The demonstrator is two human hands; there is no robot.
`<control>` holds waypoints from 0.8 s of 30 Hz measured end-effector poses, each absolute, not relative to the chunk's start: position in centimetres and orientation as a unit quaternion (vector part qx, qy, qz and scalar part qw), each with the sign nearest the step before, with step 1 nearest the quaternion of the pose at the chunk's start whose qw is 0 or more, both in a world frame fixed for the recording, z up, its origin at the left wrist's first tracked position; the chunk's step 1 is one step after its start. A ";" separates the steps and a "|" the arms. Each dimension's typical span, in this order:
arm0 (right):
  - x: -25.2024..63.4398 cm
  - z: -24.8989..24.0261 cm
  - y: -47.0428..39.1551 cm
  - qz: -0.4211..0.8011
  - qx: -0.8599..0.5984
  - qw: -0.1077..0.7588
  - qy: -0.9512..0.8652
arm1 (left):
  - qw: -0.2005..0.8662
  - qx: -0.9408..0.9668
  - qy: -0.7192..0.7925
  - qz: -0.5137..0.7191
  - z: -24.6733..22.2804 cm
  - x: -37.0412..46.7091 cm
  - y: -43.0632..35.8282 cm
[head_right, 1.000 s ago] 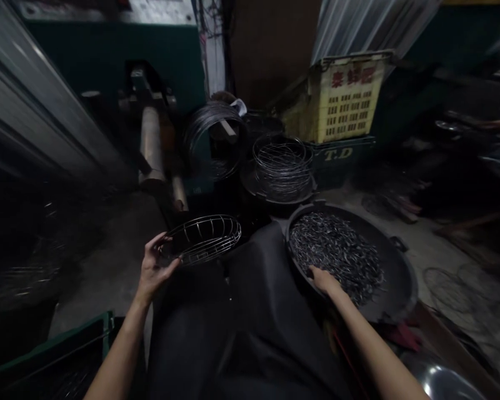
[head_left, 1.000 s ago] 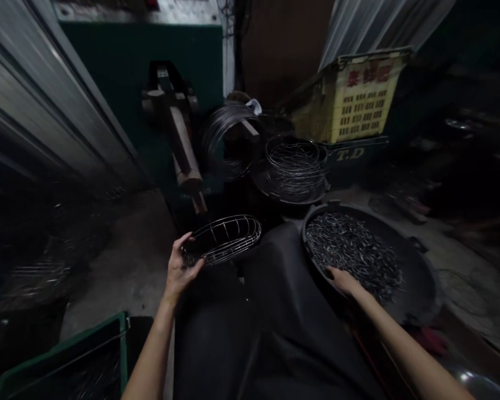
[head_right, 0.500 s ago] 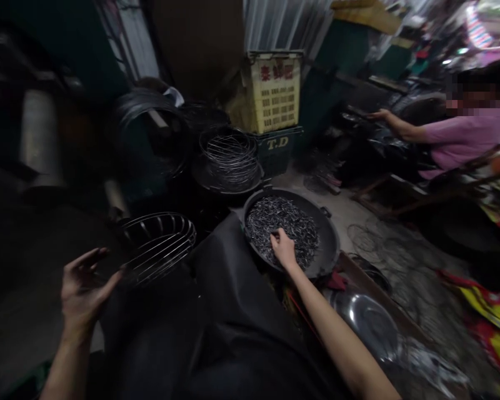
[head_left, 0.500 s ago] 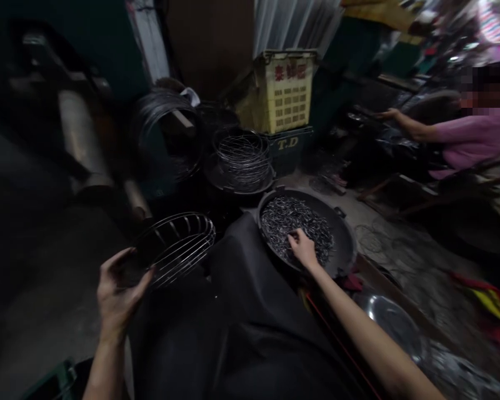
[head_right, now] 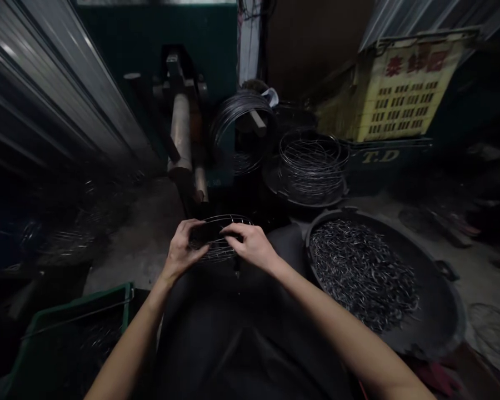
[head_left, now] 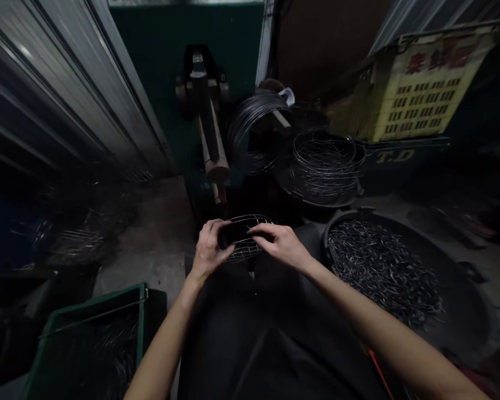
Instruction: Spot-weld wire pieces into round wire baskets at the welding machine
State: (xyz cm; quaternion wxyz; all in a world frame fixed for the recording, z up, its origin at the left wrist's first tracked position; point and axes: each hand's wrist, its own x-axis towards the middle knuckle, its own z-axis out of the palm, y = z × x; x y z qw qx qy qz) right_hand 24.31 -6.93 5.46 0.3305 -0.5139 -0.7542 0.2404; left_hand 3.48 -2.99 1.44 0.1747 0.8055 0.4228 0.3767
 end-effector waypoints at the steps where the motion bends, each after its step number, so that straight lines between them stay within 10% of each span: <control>1: 24.0 5.2 -6.4 0.184 -0.509 0.305 -0.784 | 0.176 0.806 0.423 0.374 1.5 3.4 -3.0; 8: 23.2 4.2 -5.2 -0.122 -0.389 0.165 -0.898 | 0.196 0.790 0.427 0.393 1.8 2.4 -3.0; 24: 22.5 4.4 -3.4 -0.230 -0.317 0.203 -0.897 | 0.174 0.776 0.422 0.434 1.0 1.5 -1.5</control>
